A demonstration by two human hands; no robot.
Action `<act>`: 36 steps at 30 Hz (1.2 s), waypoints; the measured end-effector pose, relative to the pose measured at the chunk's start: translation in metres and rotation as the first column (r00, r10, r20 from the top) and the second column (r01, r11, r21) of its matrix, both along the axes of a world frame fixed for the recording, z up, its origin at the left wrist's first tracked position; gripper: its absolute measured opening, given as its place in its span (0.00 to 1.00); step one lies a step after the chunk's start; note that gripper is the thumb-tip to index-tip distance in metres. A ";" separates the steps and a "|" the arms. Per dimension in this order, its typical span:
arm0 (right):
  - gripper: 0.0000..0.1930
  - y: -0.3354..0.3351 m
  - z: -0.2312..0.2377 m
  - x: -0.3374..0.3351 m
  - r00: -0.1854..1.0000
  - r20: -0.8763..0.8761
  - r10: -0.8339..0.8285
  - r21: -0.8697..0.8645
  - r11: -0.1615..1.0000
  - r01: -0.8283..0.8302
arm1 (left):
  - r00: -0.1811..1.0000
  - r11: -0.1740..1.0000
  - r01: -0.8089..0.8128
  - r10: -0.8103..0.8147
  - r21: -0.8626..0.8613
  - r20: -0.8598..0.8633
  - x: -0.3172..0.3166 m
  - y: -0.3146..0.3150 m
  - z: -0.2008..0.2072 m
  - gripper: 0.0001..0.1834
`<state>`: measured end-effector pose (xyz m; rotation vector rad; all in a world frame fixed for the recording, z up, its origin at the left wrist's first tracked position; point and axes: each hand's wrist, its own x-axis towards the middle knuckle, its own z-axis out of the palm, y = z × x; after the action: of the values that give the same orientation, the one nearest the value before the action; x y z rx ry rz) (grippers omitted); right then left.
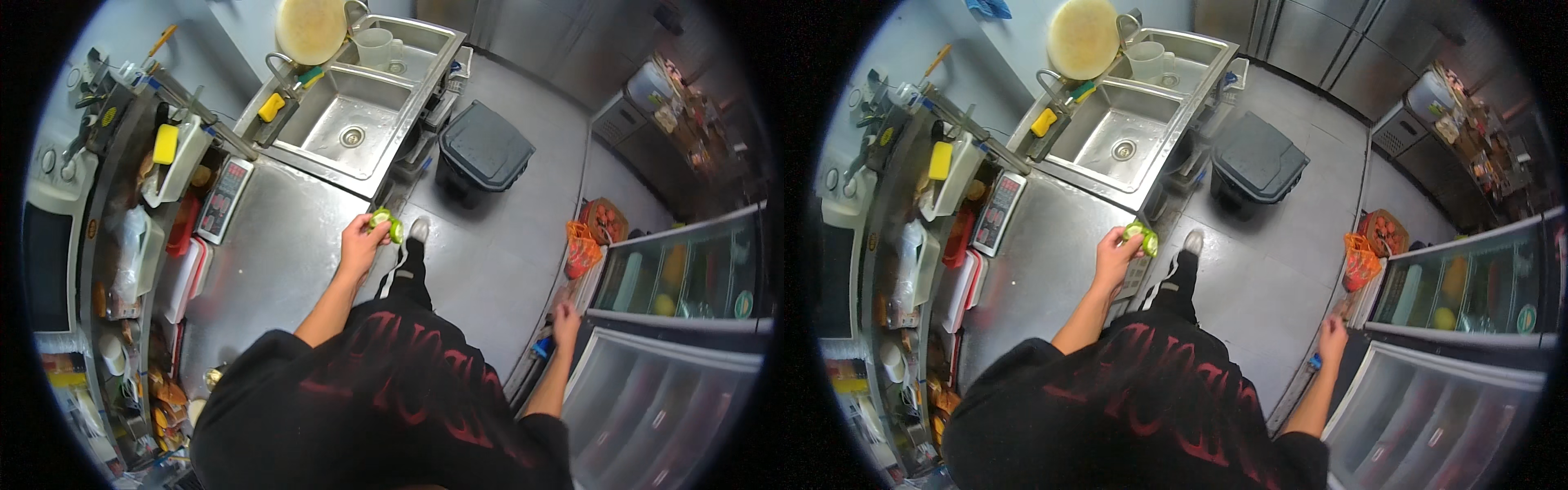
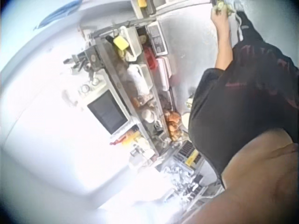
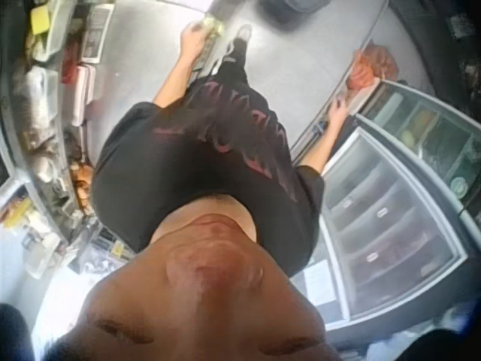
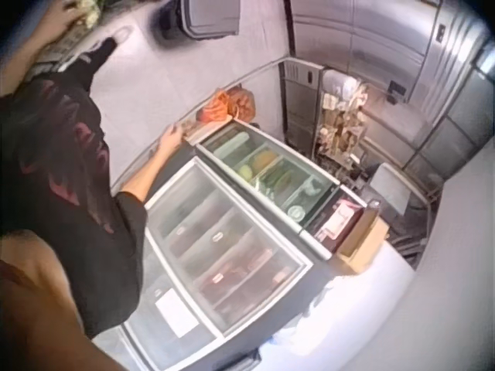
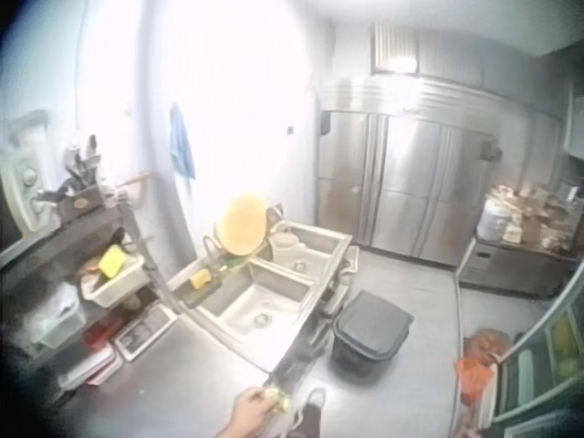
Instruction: The person slices green peppers into thin rings on a cutting board using a cleaver. The sliced peppers are collected into a metal bowl. The person then rinses the cutting board and knife under running water.
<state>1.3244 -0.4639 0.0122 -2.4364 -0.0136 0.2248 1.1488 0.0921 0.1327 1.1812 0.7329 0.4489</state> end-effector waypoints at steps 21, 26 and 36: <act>0.08 0.026 -0.039 0.156 0.501 -0.759 -0.416 0.070 0.712 0.698 | 0.724 0.885 0.447 -0.272 0.131 -0.634 0.540 0.024 -0.305 0.24; 0.07 -0.023 -0.059 0.251 0.506 -0.779 -0.372 0.083 0.737 0.670 | 0.747 0.939 0.265 -0.343 -0.219 -0.569 0.578 -0.001 -0.254 0.29; 0.07 -0.035 -0.117 0.505 0.592 -0.799 0.102 0.303 0.919 0.251 | 0.816 0.846 -0.483 0.343 -0.224 -0.466 0.352 -0.072 -0.106 0.16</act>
<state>1.8290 -0.4985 -0.1052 -1.7262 0.4179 1.1690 1.5011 0.0197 0.0268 0.7864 1.4013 0.4212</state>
